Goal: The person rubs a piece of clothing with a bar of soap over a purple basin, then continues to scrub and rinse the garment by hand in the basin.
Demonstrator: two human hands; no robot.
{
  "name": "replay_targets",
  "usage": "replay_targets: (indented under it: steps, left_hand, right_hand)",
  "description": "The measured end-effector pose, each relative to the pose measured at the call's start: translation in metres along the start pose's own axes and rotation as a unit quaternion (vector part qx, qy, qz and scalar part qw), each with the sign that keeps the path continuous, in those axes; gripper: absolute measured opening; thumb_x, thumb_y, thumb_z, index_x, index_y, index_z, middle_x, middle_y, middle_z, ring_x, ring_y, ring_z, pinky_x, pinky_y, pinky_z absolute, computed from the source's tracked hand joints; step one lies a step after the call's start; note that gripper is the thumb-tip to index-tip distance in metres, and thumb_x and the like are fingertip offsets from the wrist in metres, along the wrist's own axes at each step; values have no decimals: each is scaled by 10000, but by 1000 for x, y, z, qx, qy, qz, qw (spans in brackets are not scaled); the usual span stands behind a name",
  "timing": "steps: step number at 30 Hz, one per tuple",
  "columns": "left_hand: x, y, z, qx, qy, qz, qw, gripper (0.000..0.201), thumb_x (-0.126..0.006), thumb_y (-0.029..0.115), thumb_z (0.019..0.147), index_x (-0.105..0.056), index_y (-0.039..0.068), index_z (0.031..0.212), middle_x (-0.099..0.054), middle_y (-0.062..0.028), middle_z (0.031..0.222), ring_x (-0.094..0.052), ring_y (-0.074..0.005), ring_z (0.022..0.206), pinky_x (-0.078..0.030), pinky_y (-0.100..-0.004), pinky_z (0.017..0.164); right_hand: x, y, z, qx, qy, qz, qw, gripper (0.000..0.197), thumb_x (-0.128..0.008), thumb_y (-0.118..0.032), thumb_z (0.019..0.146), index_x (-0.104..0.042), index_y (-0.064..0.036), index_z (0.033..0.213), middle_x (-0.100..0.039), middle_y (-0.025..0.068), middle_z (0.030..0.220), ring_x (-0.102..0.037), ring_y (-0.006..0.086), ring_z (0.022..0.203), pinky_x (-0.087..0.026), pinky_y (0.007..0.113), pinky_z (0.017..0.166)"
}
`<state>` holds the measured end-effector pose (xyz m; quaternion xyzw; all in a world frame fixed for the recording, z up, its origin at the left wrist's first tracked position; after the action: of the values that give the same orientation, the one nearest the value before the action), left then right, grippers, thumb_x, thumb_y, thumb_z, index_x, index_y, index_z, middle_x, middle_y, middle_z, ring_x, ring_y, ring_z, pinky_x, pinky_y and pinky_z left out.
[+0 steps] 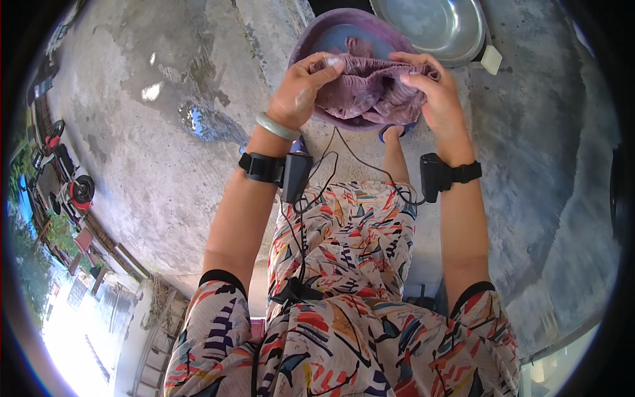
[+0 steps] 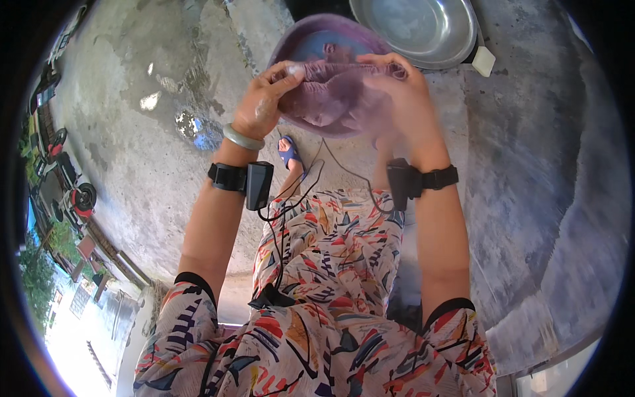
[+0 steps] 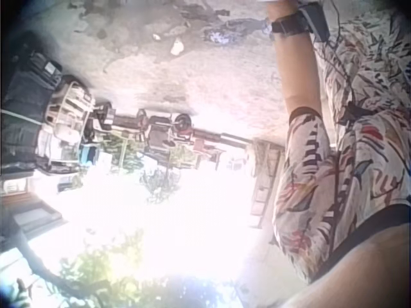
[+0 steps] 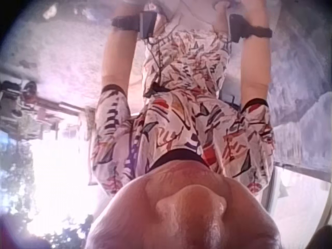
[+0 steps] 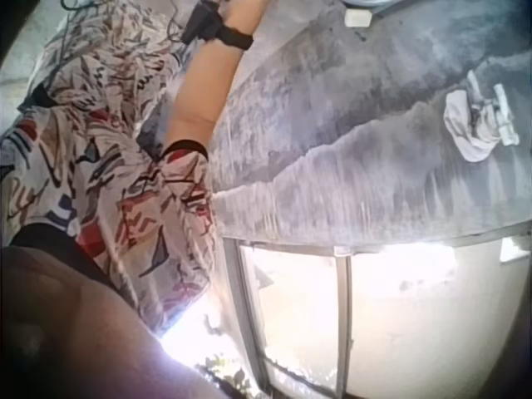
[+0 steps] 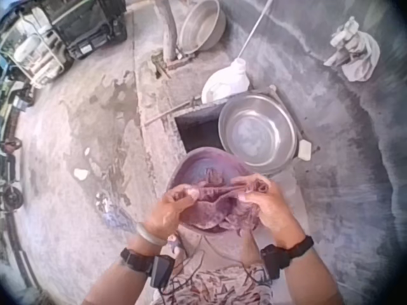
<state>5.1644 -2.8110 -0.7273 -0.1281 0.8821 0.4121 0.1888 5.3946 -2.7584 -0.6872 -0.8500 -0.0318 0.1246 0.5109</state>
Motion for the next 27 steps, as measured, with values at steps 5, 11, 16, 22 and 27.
replay_targets:
  steps: [5,11,16,22,27]
  left_hand:
    - [-23,-15,20,-77,177,-243,950,262,-605,284,975,-629,24,955,-593,22,776,-559,-89,663,-476,-239,613]
    - [-67,-22,17,-42,197,-278,939,302,-540,313,1004,-611,37,905,-586,-6,777,-547,-116,681,-471,-295,603]
    - [-29,-36,21,-79,149,-130,977,327,-489,326,1022,-623,39,938,-613,-43,829,-563,-145,723,-479,-323,639]
    - [-36,-76,39,17,254,-343,904,334,-450,325,1034,-584,26,1102,-640,-75,919,-650,-225,802,-540,-378,715]
    - [-1,-66,32,-35,140,-115,983,297,-419,266,1048,-586,38,1135,-639,-85,1030,-621,-194,978,-518,-329,849]
  right_hand:
    - [-47,2,-9,124,94,-166,974,180,-669,-12,781,-634,-20,958,-651,67,937,-612,158,836,-488,274,774]
    - [-83,8,1,204,112,-391,890,145,-715,-151,794,-608,-54,782,-608,97,787,-614,270,747,-482,348,664]
    - [-109,14,-12,292,159,-340,879,308,-742,-258,815,-574,-33,688,-586,142,630,-560,284,539,-434,380,513]
    - [-85,36,20,125,181,-408,886,291,-705,-312,826,-602,-67,707,-576,116,642,-576,331,639,-459,409,593]
    - [-112,43,-8,198,156,-379,890,321,-702,-317,829,-600,-29,729,-604,160,669,-585,364,632,-465,429,605]
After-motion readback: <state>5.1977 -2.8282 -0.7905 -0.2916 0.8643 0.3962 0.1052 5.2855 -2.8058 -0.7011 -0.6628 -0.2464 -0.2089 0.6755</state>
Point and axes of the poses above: each hand's wrist, its own z-axis towards the middle knuckle, its own x-axis out of the back of the hand, y = z × x, the point moved 3 cm from there along z, towards the middle knuckle
